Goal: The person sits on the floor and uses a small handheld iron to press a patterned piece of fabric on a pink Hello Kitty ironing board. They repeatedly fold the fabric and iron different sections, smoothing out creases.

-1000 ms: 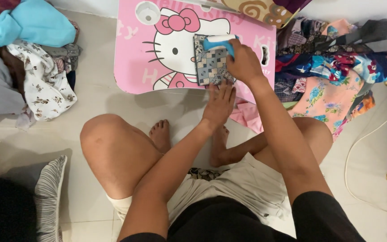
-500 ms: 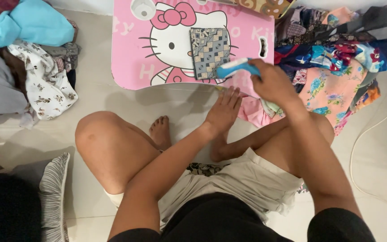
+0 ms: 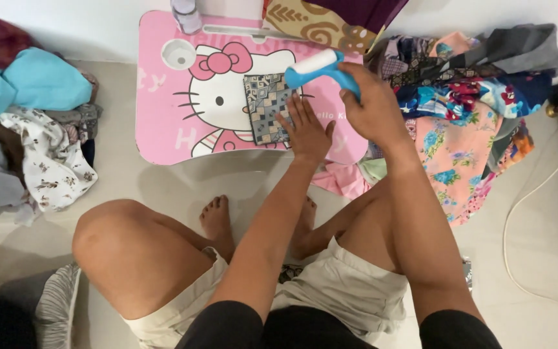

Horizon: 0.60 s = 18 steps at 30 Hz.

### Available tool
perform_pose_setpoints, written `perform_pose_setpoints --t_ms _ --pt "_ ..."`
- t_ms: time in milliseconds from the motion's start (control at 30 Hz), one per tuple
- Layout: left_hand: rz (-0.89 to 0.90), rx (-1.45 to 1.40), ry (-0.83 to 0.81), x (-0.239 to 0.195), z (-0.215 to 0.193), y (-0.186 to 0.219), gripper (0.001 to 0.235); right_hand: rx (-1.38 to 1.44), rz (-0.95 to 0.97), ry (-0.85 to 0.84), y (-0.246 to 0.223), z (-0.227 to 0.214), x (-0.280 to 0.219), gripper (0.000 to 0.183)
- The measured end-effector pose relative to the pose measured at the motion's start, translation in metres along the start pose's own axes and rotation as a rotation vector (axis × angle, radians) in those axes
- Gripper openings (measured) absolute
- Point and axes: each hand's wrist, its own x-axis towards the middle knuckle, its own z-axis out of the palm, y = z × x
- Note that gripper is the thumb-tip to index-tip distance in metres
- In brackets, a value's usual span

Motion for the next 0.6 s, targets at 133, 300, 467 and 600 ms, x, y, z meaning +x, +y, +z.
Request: perform_pose_setpoints --t_ms 133,300,467,600 --pt "0.077 0.138 0.089 -0.004 0.028 -0.024 0.096 -0.006 0.017 -0.051 0.0 -0.004 -0.001 0.046" --pt "0.473 0.084 0.113 -0.006 0.033 -0.079 0.083 -0.015 0.01 -0.063 0.004 -0.007 -0.002 0.046" --pt "0.909 0.243 -0.025 0.007 -0.011 -0.174 0.08 -0.008 0.015 -0.089 -0.003 -0.011 -0.006 0.046" --pt "0.998 0.301 -0.015 0.005 -0.018 -0.2 0.076 -0.012 0.008 -0.141 -0.013 -0.009 -0.007 0.045"
